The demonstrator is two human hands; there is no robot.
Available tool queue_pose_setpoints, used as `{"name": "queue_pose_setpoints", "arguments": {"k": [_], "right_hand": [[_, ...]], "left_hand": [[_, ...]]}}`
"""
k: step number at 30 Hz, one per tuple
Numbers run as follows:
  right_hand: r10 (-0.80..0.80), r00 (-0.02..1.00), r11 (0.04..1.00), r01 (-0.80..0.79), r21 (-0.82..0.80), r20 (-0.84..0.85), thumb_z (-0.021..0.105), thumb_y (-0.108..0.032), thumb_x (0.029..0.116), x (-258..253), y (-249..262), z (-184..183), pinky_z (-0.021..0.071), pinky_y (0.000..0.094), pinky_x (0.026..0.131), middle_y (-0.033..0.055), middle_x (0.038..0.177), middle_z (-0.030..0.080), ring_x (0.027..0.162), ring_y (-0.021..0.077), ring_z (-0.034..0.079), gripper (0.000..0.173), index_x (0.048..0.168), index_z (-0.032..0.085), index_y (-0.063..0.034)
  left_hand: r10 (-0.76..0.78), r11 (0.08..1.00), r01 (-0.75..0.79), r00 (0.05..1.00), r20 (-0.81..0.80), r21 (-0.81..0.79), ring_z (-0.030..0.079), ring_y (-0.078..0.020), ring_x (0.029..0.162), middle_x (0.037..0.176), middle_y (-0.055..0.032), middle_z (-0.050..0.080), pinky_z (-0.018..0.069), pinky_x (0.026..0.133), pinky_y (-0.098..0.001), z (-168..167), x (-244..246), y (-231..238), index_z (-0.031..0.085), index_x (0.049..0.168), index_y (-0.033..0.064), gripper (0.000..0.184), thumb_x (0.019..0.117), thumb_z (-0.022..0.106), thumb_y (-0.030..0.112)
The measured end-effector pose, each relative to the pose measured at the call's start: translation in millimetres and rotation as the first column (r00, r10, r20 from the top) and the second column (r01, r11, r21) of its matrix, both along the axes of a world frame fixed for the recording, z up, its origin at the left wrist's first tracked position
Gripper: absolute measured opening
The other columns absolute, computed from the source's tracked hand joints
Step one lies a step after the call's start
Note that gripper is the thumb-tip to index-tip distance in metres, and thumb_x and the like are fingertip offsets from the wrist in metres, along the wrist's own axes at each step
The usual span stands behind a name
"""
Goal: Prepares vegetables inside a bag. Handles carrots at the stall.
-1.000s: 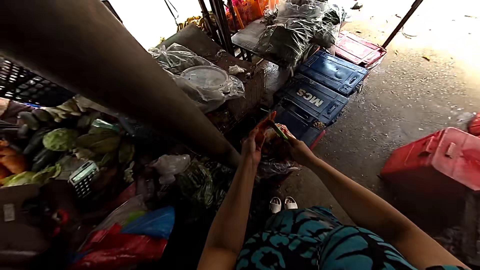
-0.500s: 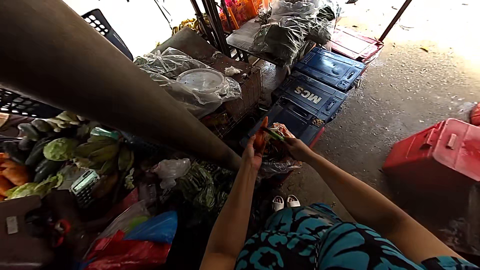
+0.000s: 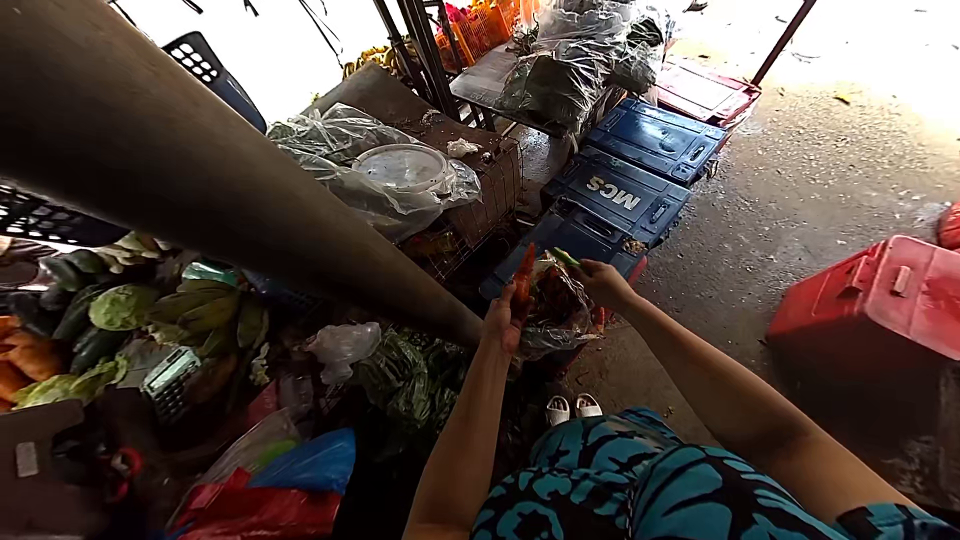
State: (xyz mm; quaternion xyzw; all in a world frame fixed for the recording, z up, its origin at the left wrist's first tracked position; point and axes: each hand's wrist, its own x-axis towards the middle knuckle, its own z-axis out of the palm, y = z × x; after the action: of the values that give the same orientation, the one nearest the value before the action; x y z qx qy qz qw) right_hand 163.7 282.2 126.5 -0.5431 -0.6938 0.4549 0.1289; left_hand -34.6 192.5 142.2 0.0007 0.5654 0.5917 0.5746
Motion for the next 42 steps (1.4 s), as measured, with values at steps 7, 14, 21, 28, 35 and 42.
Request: {"name": "queue_pose_setpoints", "arguments": {"k": [7,14,21,28,35,42], "right_hand": [[0.227,0.973,0.974,-0.227,-0.007,0.046,0.044,-0.034,0.109,-4.3,-27.4,12.3,0.0491,0.0557,0.084,0.0182,0.096,0.066,0.089,0.0329,0.065,0.039,0.119,0.065,-0.0035],[-0.02,0.972,0.998,0.007,-0.057,-0.234,0.04,-0.032,0.1105,16.9,-18.7,-7.7,0.0504,0.0385,0.064,0.0075,0.079,0.06,0.062,0.0165,0.055,0.039,0.119,0.066,-0.0041],[0.181,0.97,0.983,-0.182,0.008,-0.163,0.04,-0.031,0.1104,9.7,-27.6,-5.6,0.0518,0.0428,0.077,0.0127,0.091,0.064,0.075,0.0209,0.061,0.041,0.125,0.064,-0.0021],[0.143,0.954,0.989,-0.132,0.06,-0.262,0.044,-0.031,0.1088,4.3,-25.7,11.5,0.0529,0.0425,0.082,0.0118,0.098,0.069,0.084,0.0187,0.064,0.04,0.122,0.068,-0.0022],[0.118,0.992,0.986,-0.111,0.124,-0.054,0.036,-0.044,0.11,8.2,-13.8,14.1,0.0485,0.0573,0.094,0.0163,0.107,0.07,0.103,0.0313,0.066,0.051,0.119,0.07,-0.0072],[0.104,0.974,0.986,-0.127,0.108,0.201,0.039,-0.046,0.1083,6.8,-36.7,41.8,0.0494,0.0625,0.095,0.0203,0.114,0.071,0.111,0.0393,0.067,0.049,0.126,0.068,-0.01]], "left_hand": [[-0.023,0.995,0.067,0.873,-0.488,0.074,0.069,-0.0217,0.089,0.112,-0.0224,0.058,0.0617,0.08,-0.0325,-13.0,8.5,-7.1,0.043,0.13,-0.0067,0.051,0.0938,0.075,0.009],[-0.006,0.998,0.012,0.993,-0.114,0.056,0.068,-0.0235,0.094,0.121,-0.0209,0.058,0.0599,0.081,-0.0314,3.4,7.9,-9.4,0.043,0.136,-0.004,0.041,0.1052,0.058,0.018],[0.011,1.0,-0.013,0.988,0.156,0.016,0.069,-0.0186,0.087,0.116,-0.0137,0.062,0.0601,0.073,-0.0264,13.0,4.9,-20.5,0.048,0.138,0.0055,0.038,0.1075,0.052,0.027],[-0.033,0.999,0.032,0.991,0.131,0.009,0.069,-0.0159,0.078,0.103,-0.0118,0.065,0.0598,0.068,-0.0259,22.1,2.2,-27.2,0.05,0.133,0.0054,0.036,0.1089,0.048,0.032],[-0.098,0.995,0.099,0.98,-0.173,0.001,0.068,-0.0195,0.089,0.112,-0.0157,0.066,0.0583,0.078,-0.0311,8.3,9.3,-28.7,0.054,0.133,-0.0016,0.042,0.1094,0.048,0.033],[-0.069,0.997,0.072,0.964,-0.257,0.006,0.068,-0.0205,0.091,0.118,-0.0176,0.064,0.0592,0.077,-0.0321,-10.8,-1.1,-25.9,0.055,0.134,-0.0032,0.043,0.1091,0.05,0.031]]}}
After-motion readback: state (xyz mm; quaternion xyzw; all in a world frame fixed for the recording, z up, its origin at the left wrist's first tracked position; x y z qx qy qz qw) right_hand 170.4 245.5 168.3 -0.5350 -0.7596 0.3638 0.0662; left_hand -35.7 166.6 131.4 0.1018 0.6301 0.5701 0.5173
